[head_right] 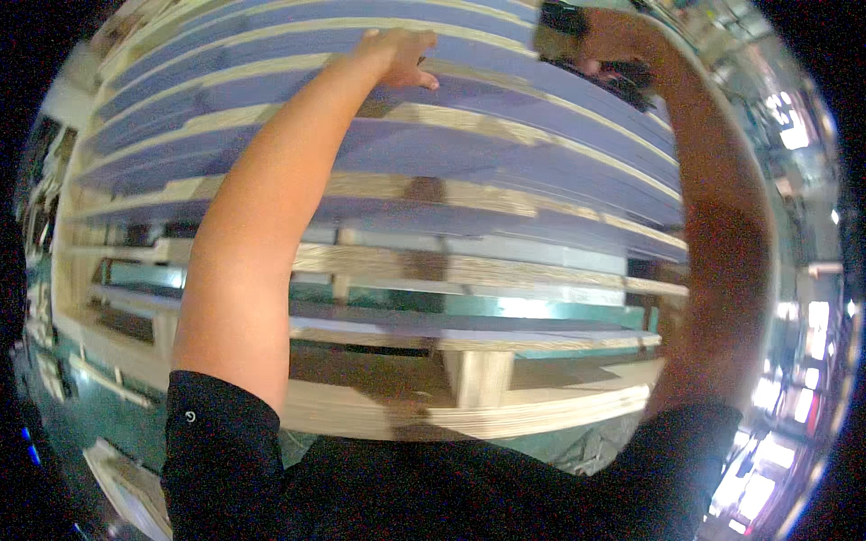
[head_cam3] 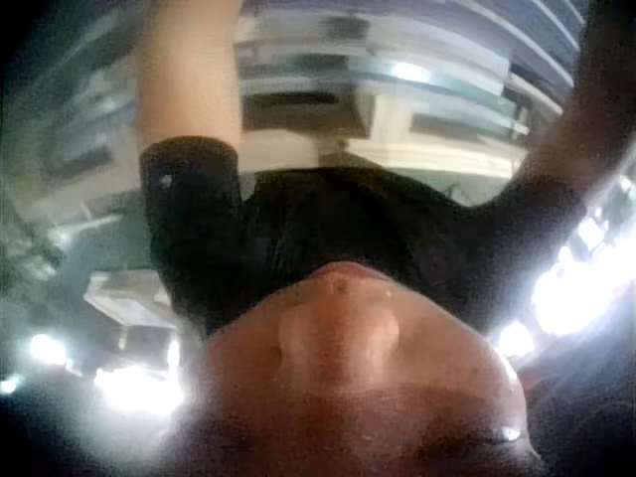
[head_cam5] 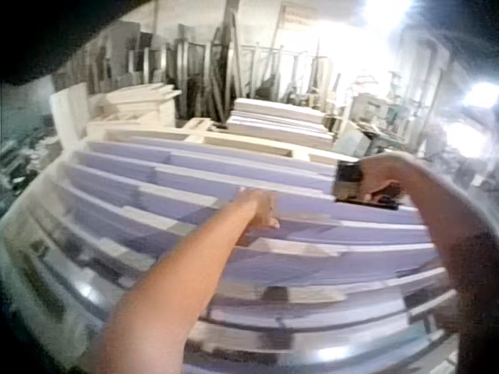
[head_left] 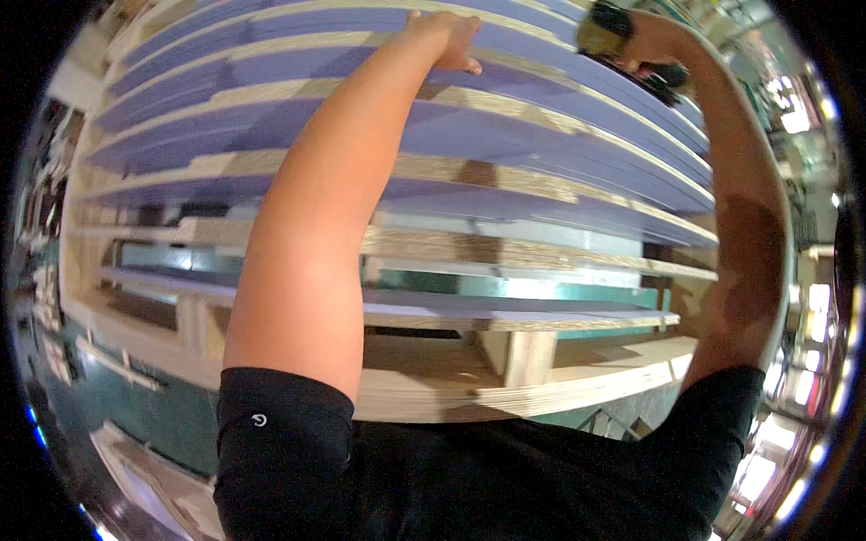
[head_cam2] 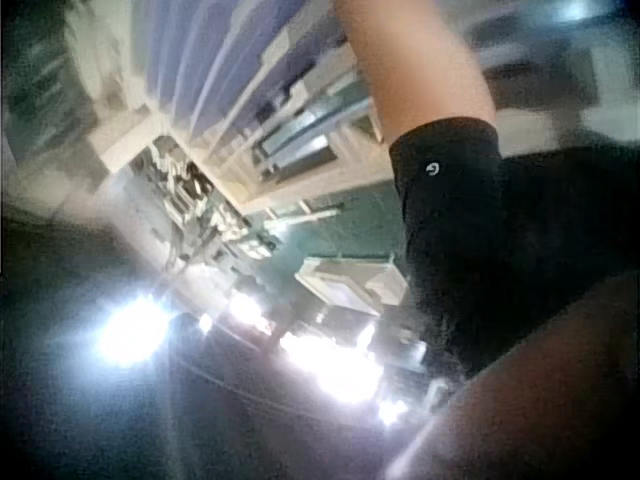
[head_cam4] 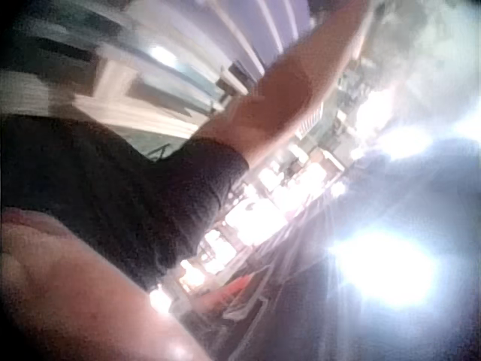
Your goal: The person uses a nail gun to attach wooden slats to a large curved wooden frame. They then pick up a small wooden block and fit it into the frame structure. The person continues to secure the frame components using the nail gun.
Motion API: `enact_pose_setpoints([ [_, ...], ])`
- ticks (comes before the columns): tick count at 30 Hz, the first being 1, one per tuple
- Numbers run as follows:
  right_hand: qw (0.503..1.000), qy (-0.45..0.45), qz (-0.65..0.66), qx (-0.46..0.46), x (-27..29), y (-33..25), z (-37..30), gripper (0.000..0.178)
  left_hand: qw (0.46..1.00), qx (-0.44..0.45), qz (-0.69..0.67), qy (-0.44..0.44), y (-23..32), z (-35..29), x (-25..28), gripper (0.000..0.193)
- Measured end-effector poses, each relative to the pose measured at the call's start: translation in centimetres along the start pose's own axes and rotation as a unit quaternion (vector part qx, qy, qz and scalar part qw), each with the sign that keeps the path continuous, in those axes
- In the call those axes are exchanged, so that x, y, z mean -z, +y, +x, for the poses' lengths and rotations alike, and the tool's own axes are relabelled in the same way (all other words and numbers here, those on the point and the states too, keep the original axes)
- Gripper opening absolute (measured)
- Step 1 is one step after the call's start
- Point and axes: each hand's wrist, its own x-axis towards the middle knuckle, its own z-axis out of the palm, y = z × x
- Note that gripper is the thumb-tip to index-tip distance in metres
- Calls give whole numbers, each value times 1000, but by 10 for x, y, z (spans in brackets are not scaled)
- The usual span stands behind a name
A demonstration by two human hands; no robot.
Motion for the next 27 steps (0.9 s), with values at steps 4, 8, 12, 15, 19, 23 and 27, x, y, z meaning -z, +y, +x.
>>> enact_pose_setpoints([
  [4, 999, -16, 39, 26, 8, -83, -13, 28, 993, 101, 48, -34, -135, -62, 13, 87],
  [8, 997, -26, -62, 50, 19, -171, 28, 35, 993, 99, 56, -23, -302, -132, 20, 72],
  [12, 986, 2, -156, 50, 12, -277, 79, 44, 996, 80, 5, -27, -353, -146, 22, 52],
  [15, 982, 35, -144, 120, 1, -338, 109, 38, 993, 105, 37, -36, -329, -153, 47, 49],
  [19, 973, -151, 14, 176, -6, -391, 184, 21, 998, -28, -52, -8, -374, -132, 11, 50],
  [23, 969, -176, 20, 174, -17, -420, 212, 26, 995, -50, -85, -1, -365, -129, 12, 45],
  [27, 961, -205, 58, 177, -21, -428, 232, 25, 982, -88, -170, 6, -373, -136, 15, 40],
])
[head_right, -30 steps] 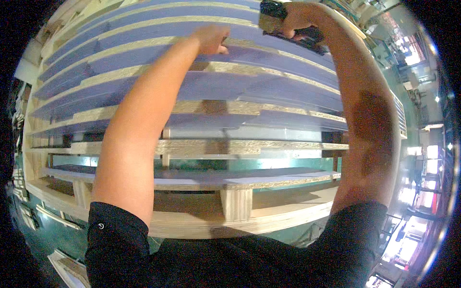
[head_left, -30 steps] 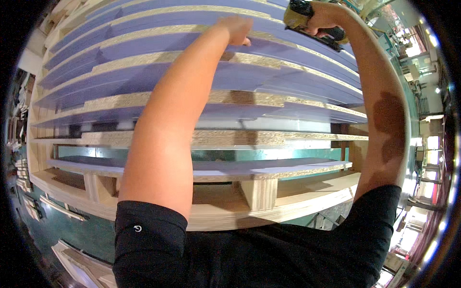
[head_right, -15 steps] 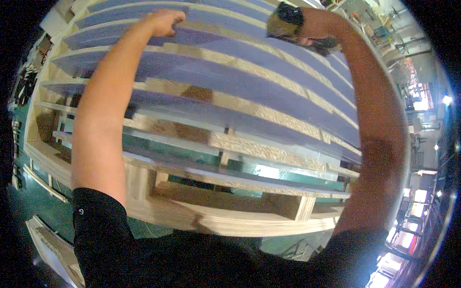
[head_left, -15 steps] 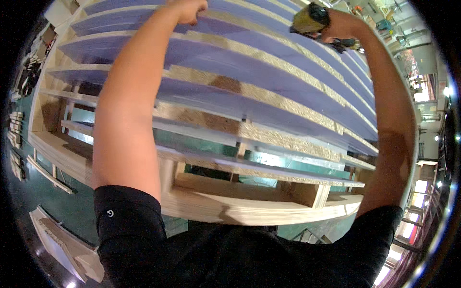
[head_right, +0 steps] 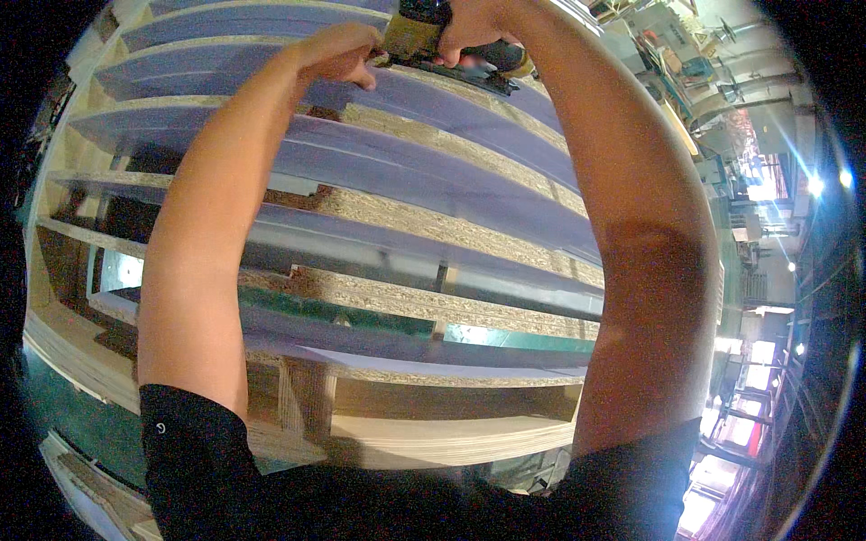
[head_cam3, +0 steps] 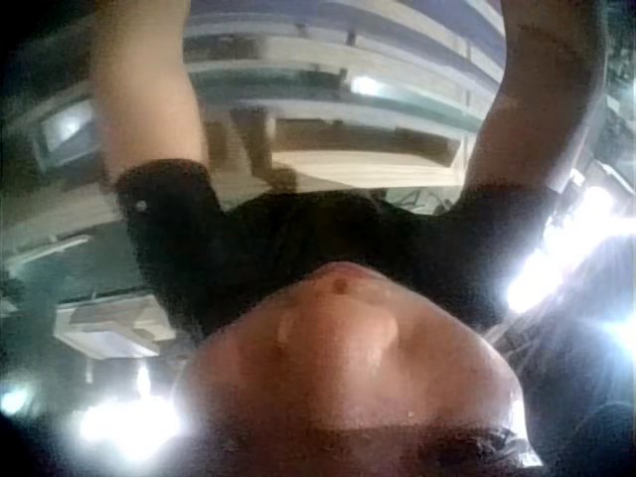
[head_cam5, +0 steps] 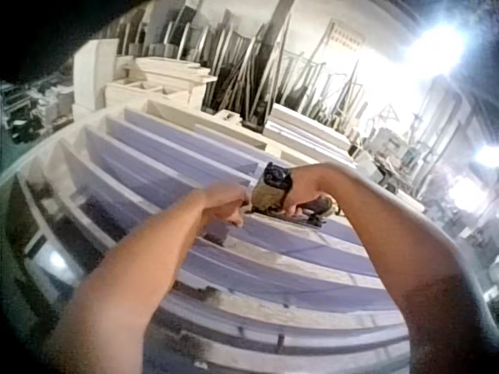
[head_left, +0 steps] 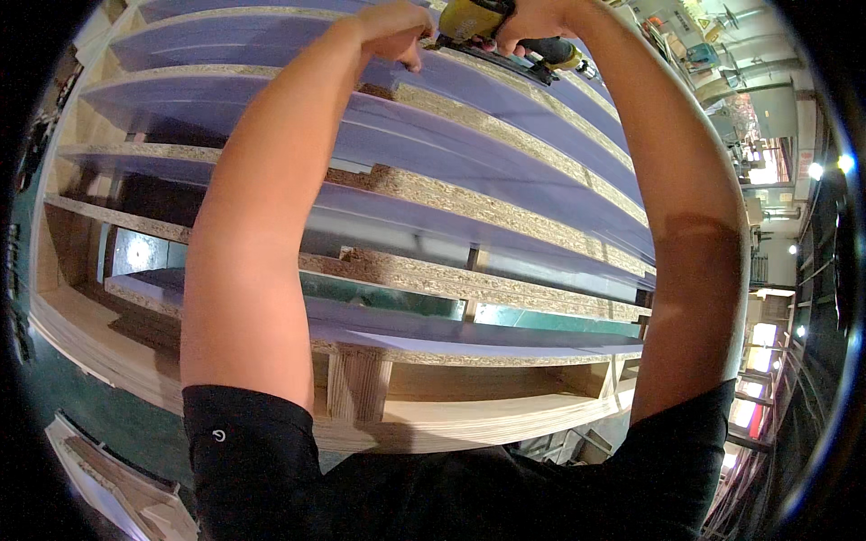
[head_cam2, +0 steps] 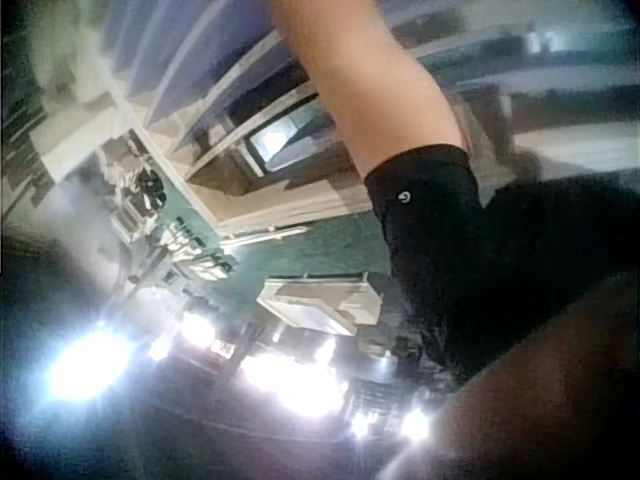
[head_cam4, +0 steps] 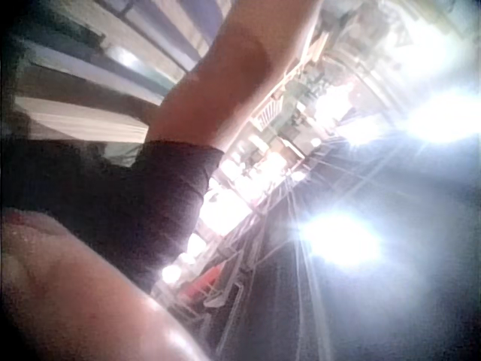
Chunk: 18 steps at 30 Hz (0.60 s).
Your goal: The person uses a nail gun to attach wooden slats to a large curved wooden frame. They then pick up a small wooden block and fit it into the frame structure. The person continues to secure the frame components using the nail gun.
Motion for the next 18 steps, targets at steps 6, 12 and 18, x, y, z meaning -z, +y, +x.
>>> enact_pose_setpoints([
  [6, 999, -19, 26, -29, 2, 8, 5, 22, 993, -68, 60, 79, 14, -13, 4, 43],
  [12, 994, 14, 11, -104, 6, -23, -5, 22, 985, -62, 101, 125, -21, 0, -10, 46],
  [18, 997, 43, -2, -69, -11, -4, -25, 26, 989, -13, 101, 108, 3, 7, -16, 44],
])
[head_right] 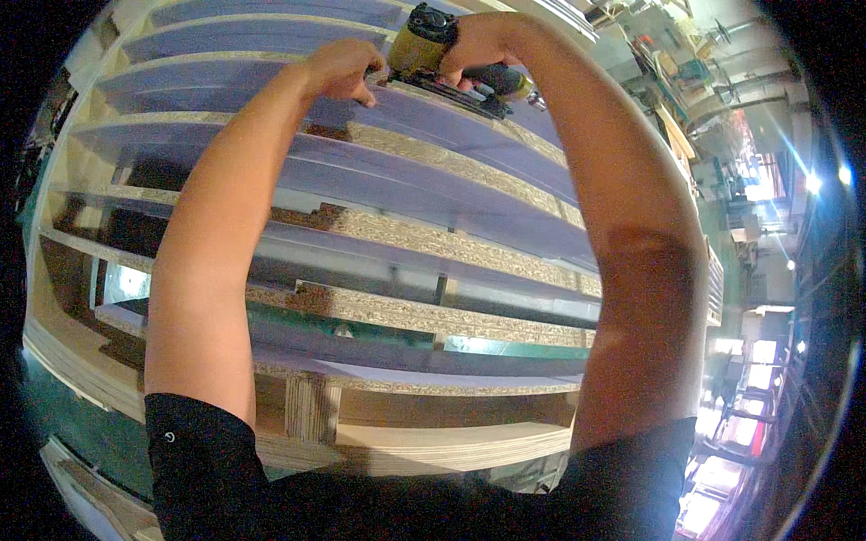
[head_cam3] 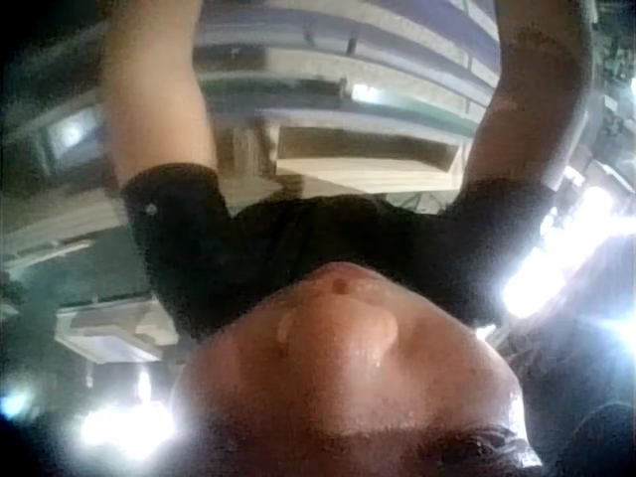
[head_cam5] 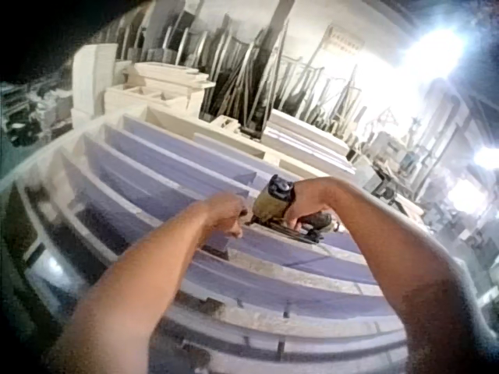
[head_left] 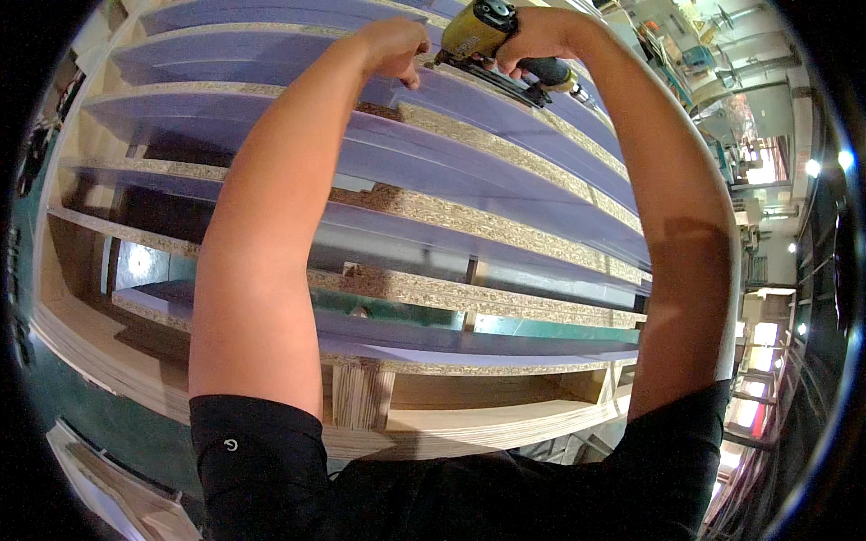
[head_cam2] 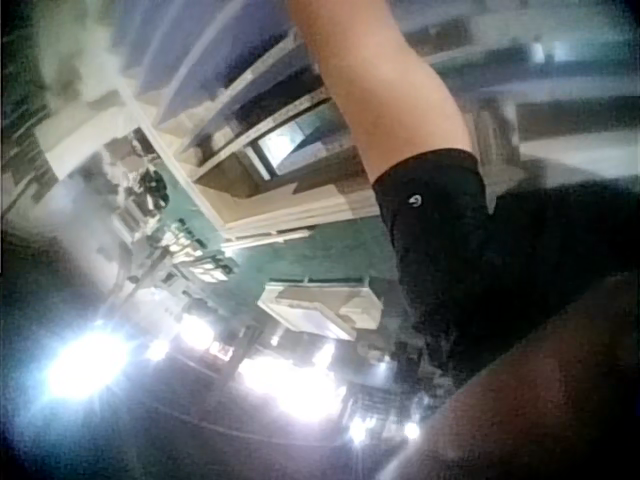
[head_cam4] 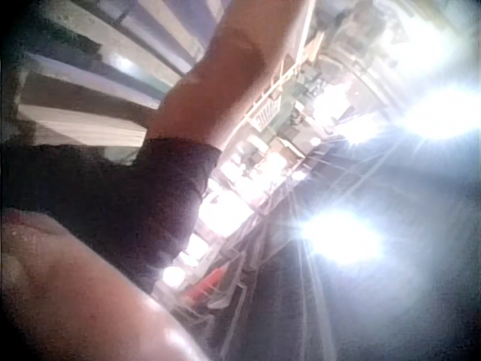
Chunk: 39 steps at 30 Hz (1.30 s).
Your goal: The person uses a nail gun to attach wooden slats to a large curved wooden frame. They then pick up a small wooden block and fit it into the frame structure. The person continues to secure the frame components using the nail gun.
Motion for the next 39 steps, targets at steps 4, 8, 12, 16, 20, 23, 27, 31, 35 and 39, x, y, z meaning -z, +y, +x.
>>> enact_pose_setpoints([
  [4, 996, 84, 7, -12, -12, 8, -113, 43, 987, 23, 5, -156, 16, 15, 22, 43],
  [8, 973, 150, 124, -123, -65, 23, -272, 42, 984, 61, 9, -168, 26, 11, 23, 56],
  [12, 908, 209, 315, -182, -179, 68, -471, 41, 987, 56, 69, -132, -7, -8, 9, 67],
  [16, 809, 341, 470, -91, -382, 99, -640, 37, 983, 124, -68, -115, -7, -35, 20, 54],
  [20, 503, 465, 678, -268, -651, 88, -716, 39, 984, 160, -72, -42, 24, -19, 27, 57],
  [23, 225, 523, 669, -478, -828, 55, -683, 37, 988, 45, -123, 80, 197, 13, 9, 52],
  [27, -59, 503, 673, -539, -1007, -20, -660, 26, 958, -140, -220, 116, 460, -10, 3, 46],
  [31, -167, 533, 613, -560, -1142, -85, -680, 45, 879, -320, -354, -4, 689, -41, -46, 40],
  [35, -122, 458, 430, -769, -1184, -105, -755, 72, 728, -450, -434, -283, 863, -124, -85, 34],
  [39, -59, 293, 409, -862, -1254, -100, -850, 65, 658, -506, -250, -498, 996, -252, -150, 27],
])
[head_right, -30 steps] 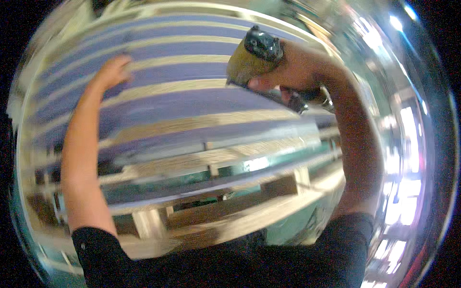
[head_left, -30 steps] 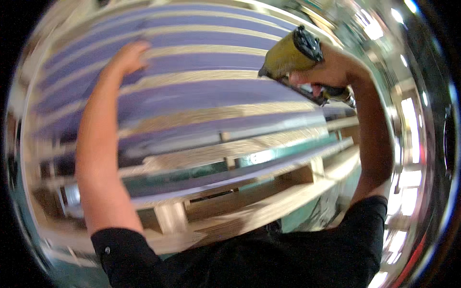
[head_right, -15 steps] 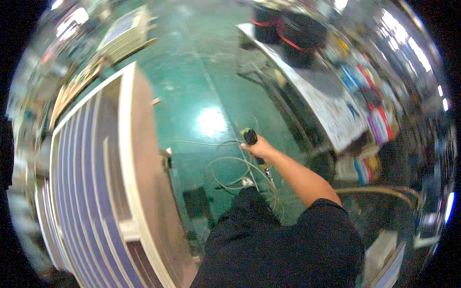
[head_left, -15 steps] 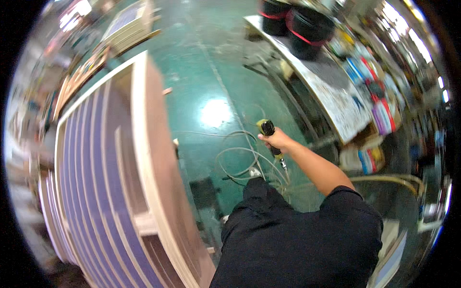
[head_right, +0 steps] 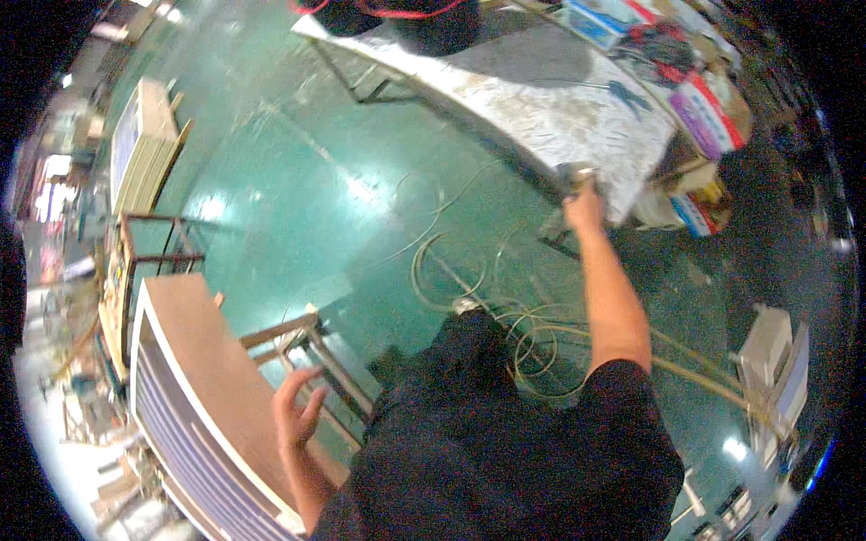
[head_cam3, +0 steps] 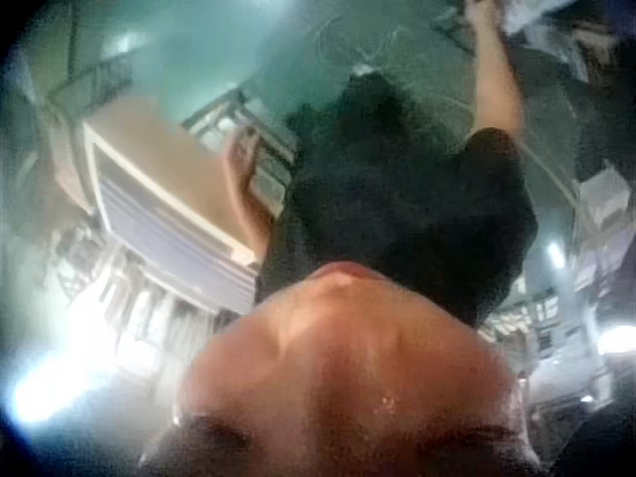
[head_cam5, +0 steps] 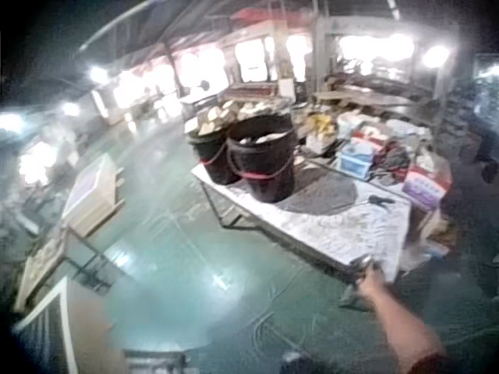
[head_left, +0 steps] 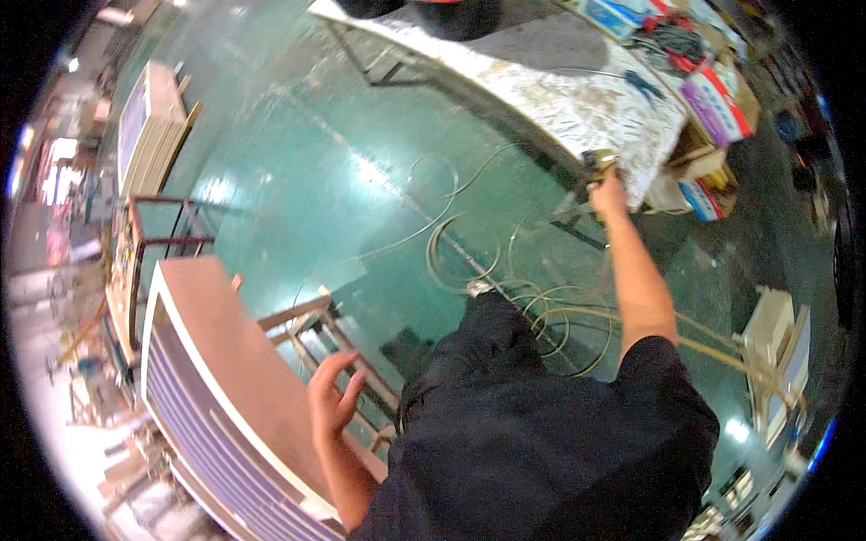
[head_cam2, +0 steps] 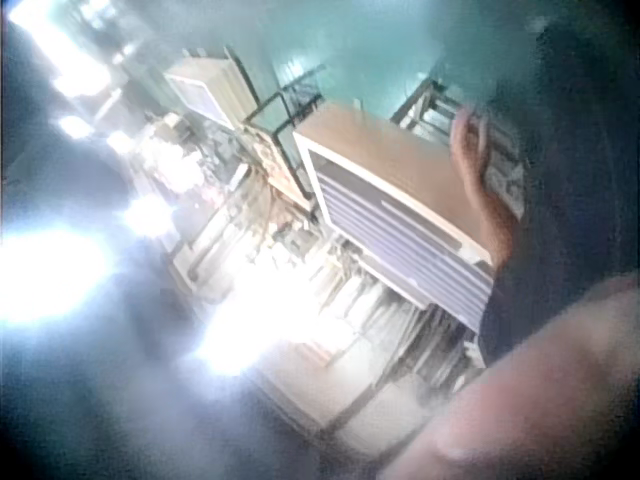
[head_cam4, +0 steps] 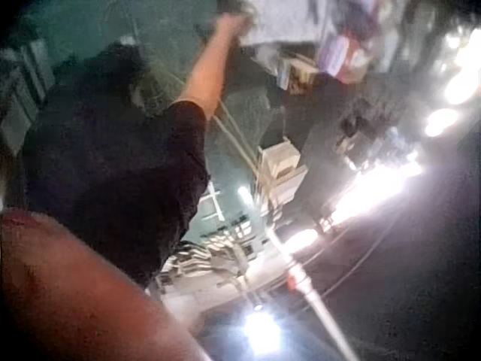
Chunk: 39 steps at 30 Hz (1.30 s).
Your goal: The person uses a nail gun to attach wooden slats to a large curved wooden frame. They then pick up a small wooden block and fit it into the frame structure. The person continues to secure the frame components using the nail gun.
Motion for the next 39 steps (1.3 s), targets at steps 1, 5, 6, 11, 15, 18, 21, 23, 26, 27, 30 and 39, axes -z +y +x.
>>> enact_pose_setpoints([
  [1, 999, 45, 6, 5, -10, 21, 31, 72, 999, 23, -35, -32, -22, 21, -24, 27],
  [5, 997, -4, -74, 4, -36, 55, 132, 62, 977, 182, -21, -106, -102, 11, -68, 31],
  [6, 995, -25, -100, 12, -43, 54, 152, 56, 967, 221, -25, -122, -121, -3, -72, 33],
  [11, 993, 54, -102, -3, -35, 67, 257, 42, 907, 372, -129, -148, -258, -25, -86, 29],
  [15, 970, 124, -169, 122, -57, -138, 193, 40, 857, 473, -144, -146, -322, -91, -98, 30],
  [18, 903, -79, -148, 395, -96, -253, 89, 27, 793, 529, -204, -223, -317, -3, -98, 36],
  [21, 759, -428, -240, 429, -183, -284, -16, 39, 764, 537, -246, -257, -352, 87, -67, 45],
  [23, 780, -494, -95, 372, -256, -293, -41, 33, 813, 487, -239, -211, -375, 165, -51, 53],
  [26, 845, -397, 191, 302, -351, -291, 7, 21, 905, 334, -161, -210, -440, 346, -8, 62],
  [27, 852, -425, 143, 269, -329, -348, 10, 20, 948, 288, -54, -122, -460, 379, -4, 50],
  [30, 852, -451, -68, 258, -255, -512, 70, 17, 974, 202, -57, -84, -435, 524, 77, 36],
  [39, 579, -655, 483, -51, -297, -896, 60, 68, 985, -45, -52, 158, -312, 719, 228, 67],
])
